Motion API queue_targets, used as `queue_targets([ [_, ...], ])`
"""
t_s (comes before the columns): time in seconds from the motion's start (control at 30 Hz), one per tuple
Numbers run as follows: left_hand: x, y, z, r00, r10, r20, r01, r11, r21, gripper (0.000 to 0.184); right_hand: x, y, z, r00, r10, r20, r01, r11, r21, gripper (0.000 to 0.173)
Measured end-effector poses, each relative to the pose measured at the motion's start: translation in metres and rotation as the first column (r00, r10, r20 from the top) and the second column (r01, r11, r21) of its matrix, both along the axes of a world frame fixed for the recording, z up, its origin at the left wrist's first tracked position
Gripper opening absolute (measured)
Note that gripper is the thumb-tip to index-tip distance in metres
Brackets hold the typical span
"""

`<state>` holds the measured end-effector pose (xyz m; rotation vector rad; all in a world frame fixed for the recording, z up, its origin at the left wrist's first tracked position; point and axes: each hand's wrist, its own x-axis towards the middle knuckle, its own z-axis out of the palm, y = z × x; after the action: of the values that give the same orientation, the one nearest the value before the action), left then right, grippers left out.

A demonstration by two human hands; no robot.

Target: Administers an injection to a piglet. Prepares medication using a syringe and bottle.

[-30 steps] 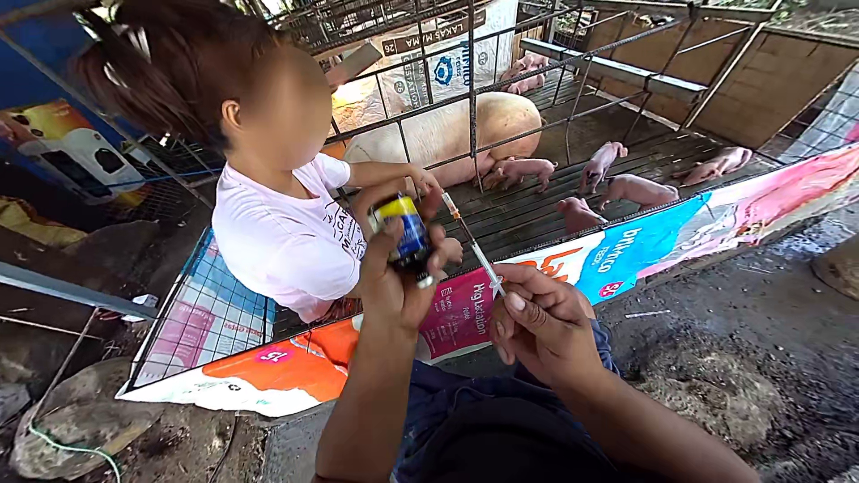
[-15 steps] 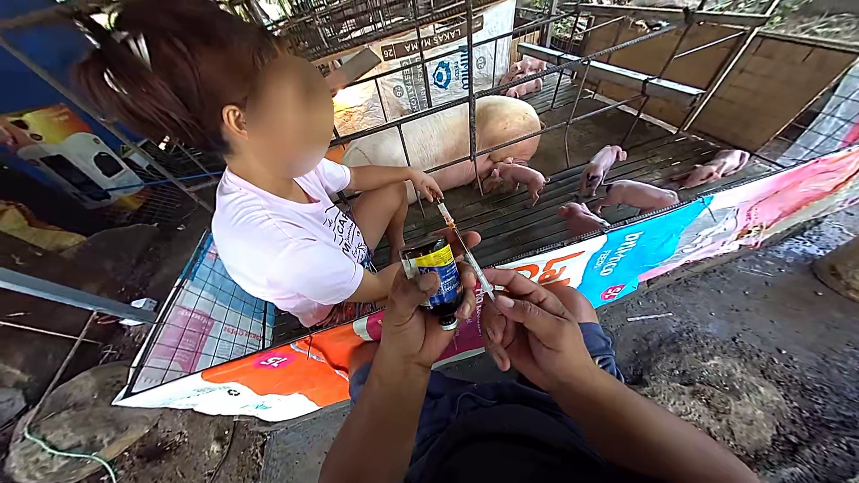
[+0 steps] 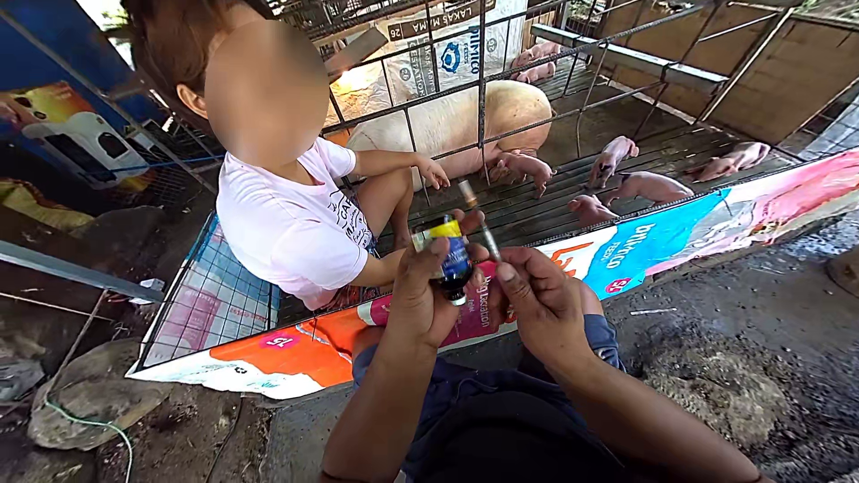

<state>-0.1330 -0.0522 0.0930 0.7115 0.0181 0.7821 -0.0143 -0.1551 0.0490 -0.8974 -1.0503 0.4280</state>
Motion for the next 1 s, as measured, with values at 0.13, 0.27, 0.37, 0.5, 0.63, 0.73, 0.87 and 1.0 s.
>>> queue_targets([
  [0.13, -0.002, 0.017, 0.017, 0.985, 0.169, 0.014, -0.166, 0.979, -0.118, 0.042, -0.001, -0.017, -0.003, 0.995, -0.011, 0.1, 0.007, 0.999, 0.041, 0.023],
  [0.27, -0.007, 0.035, 0.027, 0.964, 0.262, 0.032, -0.249, 0.942, -0.224, 0.047, -0.011, -0.03, -0.01, 0.975, 0.078, 0.209, -0.076, 0.997, -0.018, 0.025],
  [0.37, -0.008, 0.036, 0.03, 0.96, 0.278, 0.022, -0.263, 0.93, -0.255, 0.046, -0.015, -0.029, -0.016, 0.967, 0.111, 0.23, -0.102, 0.993, -0.052, 0.025],
  [0.5, -0.007, 0.034, 0.029, 0.968, 0.25, 0.037, -0.233, 0.939, -0.255, 0.047, -0.016, -0.025, -0.017, 0.961, 0.136, 0.24, -0.117, 0.989, -0.093, 0.024],
  [0.63, -0.01, 0.035, 0.03, 0.967, 0.251, 0.035, -0.235, 0.941, -0.243, 0.047, -0.017, -0.023, -0.017, 0.96, 0.15, 0.236, -0.129, 0.986, -0.102, 0.025],
  [0.73, -0.012, 0.035, 0.029, 0.968, 0.248, 0.035, -0.234, 0.945, -0.23, 0.047, -0.018, -0.022, -0.017, 0.957, 0.161, 0.242, -0.138, 0.985, -0.108, 0.024],
  [0.87, -0.012, 0.033, 0.031, 0.967, 0.253, 0.024, -0.241, 0.942, -0.232, 0.046, -0.018, -0.022, -0.015, 0.956, 0.17, 0.241, -0.141, 0.981, -0.134, 0.023],
  [1.0, -0.013, 0.033, 0.032, 0.966, 0.256, 0.035, -0.241, 0.942, -0.233, 0.046, -0.018, -0.023, -0.015, 0.954, 0.179, 0.239, -0.149, 0.98, -0.135, 0.023],
])
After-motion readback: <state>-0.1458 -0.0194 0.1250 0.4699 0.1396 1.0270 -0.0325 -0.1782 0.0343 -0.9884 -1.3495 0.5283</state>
